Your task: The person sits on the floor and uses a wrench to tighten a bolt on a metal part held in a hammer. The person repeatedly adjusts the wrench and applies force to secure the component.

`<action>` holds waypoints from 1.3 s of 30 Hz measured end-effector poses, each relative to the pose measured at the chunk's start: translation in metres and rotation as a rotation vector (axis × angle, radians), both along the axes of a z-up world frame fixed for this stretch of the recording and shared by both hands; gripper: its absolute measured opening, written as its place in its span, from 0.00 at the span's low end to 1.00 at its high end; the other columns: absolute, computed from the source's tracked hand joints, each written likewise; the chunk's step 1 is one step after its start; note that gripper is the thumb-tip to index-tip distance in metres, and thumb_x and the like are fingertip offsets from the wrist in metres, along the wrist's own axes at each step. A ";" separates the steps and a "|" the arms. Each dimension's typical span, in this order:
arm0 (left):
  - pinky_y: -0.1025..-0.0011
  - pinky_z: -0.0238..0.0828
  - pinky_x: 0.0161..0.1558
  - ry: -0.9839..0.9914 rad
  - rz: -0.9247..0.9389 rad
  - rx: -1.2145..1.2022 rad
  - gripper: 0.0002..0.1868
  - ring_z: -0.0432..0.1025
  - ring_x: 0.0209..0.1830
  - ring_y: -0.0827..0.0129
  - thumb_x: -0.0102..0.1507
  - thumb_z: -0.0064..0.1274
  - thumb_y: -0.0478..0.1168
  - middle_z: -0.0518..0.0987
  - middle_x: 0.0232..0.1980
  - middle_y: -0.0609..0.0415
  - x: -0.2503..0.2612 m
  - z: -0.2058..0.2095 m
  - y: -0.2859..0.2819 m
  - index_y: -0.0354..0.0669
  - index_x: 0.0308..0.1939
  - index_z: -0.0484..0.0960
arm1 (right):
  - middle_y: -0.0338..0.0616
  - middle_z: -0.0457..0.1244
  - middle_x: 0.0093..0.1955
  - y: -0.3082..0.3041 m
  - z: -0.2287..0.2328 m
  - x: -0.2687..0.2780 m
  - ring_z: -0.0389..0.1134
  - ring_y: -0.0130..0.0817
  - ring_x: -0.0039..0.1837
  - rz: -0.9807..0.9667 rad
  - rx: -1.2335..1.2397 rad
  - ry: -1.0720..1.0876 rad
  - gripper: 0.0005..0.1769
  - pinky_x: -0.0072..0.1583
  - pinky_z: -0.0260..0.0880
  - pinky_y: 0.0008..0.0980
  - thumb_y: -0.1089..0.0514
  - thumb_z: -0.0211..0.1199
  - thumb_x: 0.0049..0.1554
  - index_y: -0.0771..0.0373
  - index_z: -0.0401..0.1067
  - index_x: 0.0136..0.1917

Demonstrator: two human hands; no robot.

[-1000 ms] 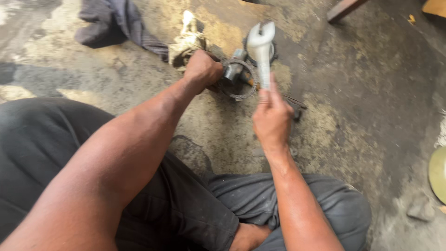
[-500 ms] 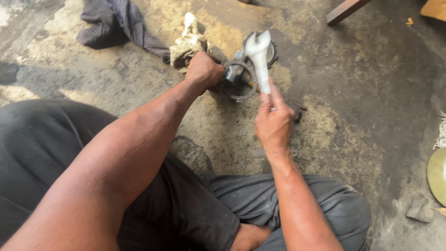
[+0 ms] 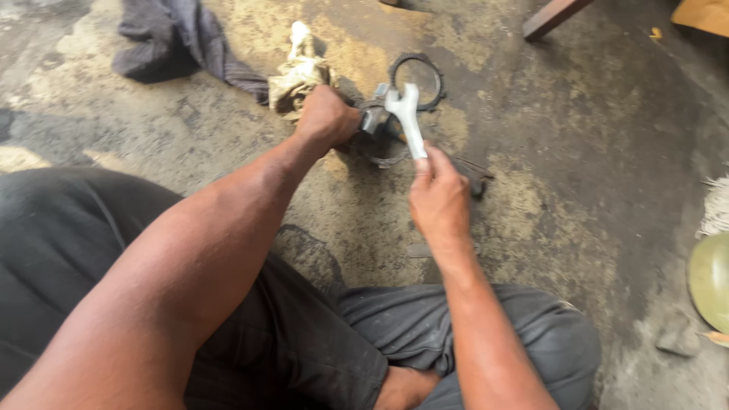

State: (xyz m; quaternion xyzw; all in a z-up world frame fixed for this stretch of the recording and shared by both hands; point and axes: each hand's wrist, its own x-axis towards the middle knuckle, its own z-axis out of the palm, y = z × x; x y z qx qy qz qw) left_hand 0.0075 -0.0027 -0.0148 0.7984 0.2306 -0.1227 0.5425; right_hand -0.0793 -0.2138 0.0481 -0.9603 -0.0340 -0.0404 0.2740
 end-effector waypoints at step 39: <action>0.59 0.85 0.43 -0.387 -0.384 0.277 0.12 0.82 0.42 0.58 0.58 0.57 0.39 0.82 0.43 0.50 0.025 -0.065 -0.006 0.39 0.44 0.82 | 0.59 0.70 0.52 -0.015 -0.084 0.017 0.73 0.49 0.54 -0.115 -0.109 0.529 0.49 0.60 0.73 0.41 0.43 0.74 0.51 0.73 0.53 0.71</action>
